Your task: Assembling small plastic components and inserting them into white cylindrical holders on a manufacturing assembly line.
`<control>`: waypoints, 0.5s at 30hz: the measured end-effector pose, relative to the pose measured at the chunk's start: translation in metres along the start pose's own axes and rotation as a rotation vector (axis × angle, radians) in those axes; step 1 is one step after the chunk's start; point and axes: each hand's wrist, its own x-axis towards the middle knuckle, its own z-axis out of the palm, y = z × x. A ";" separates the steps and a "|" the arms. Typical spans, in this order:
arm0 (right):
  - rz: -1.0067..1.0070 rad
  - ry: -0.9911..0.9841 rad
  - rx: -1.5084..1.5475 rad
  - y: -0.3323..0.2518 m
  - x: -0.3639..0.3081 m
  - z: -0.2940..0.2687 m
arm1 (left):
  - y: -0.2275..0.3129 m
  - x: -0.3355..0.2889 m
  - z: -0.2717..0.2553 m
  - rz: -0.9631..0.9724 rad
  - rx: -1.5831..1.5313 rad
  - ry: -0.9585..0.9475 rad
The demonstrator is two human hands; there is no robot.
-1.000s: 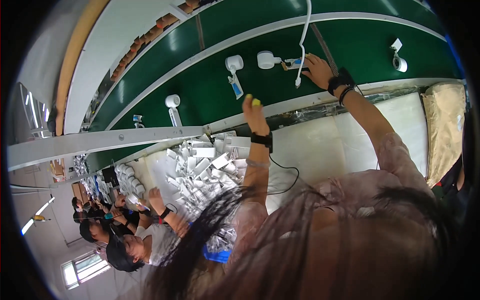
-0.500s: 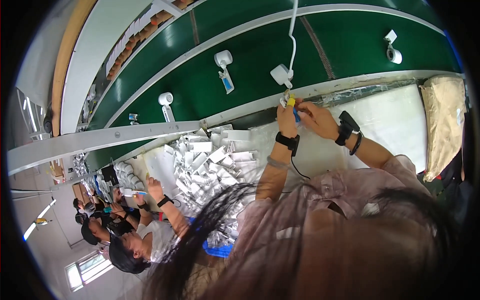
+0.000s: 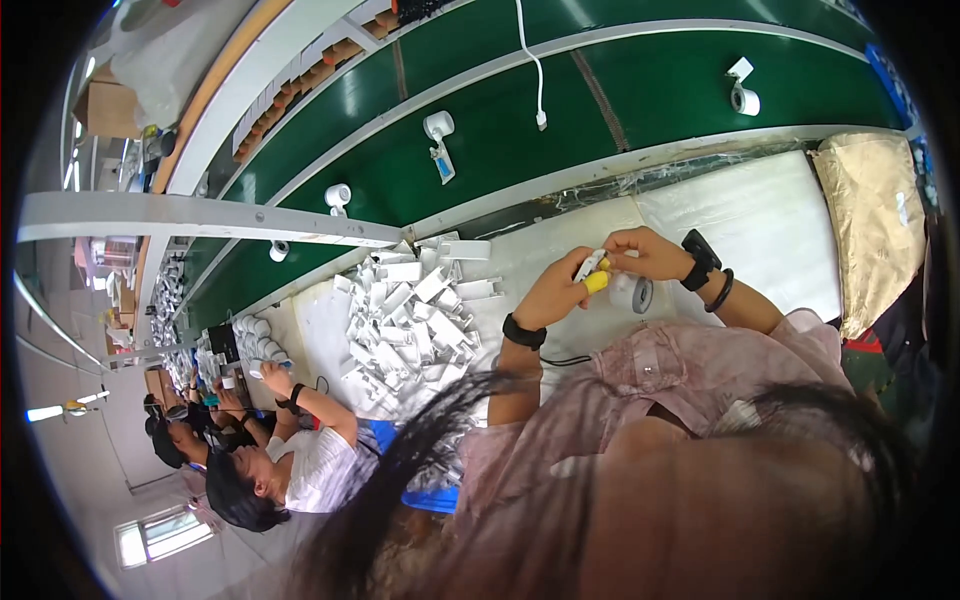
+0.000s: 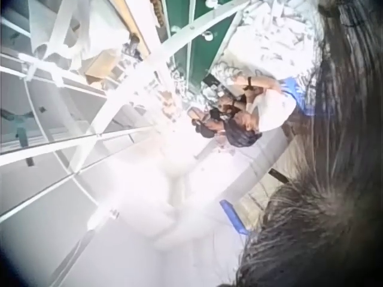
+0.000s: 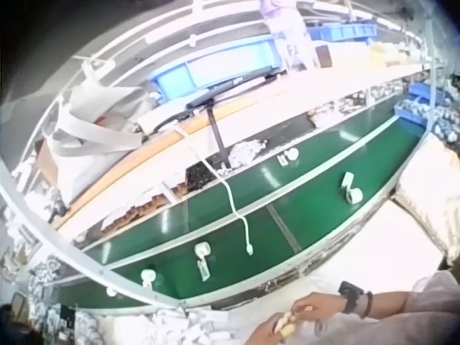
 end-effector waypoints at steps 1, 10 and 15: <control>-0.031 -0.026 0.068 0.001 -0.010 0.005 | -0.003 -0.006 0.002 0.003 -0.007 -0.021; -0.076 -0.058 0.261 -0.037 -0.067 0.005 | 0.005 -0.022 0.027 0.065 -0.060 0.108; 0.016 -0.270 0.328 -0.036 -0.079 0.017 | 0.013 -0.029 0.027 0.268 0.312 0.315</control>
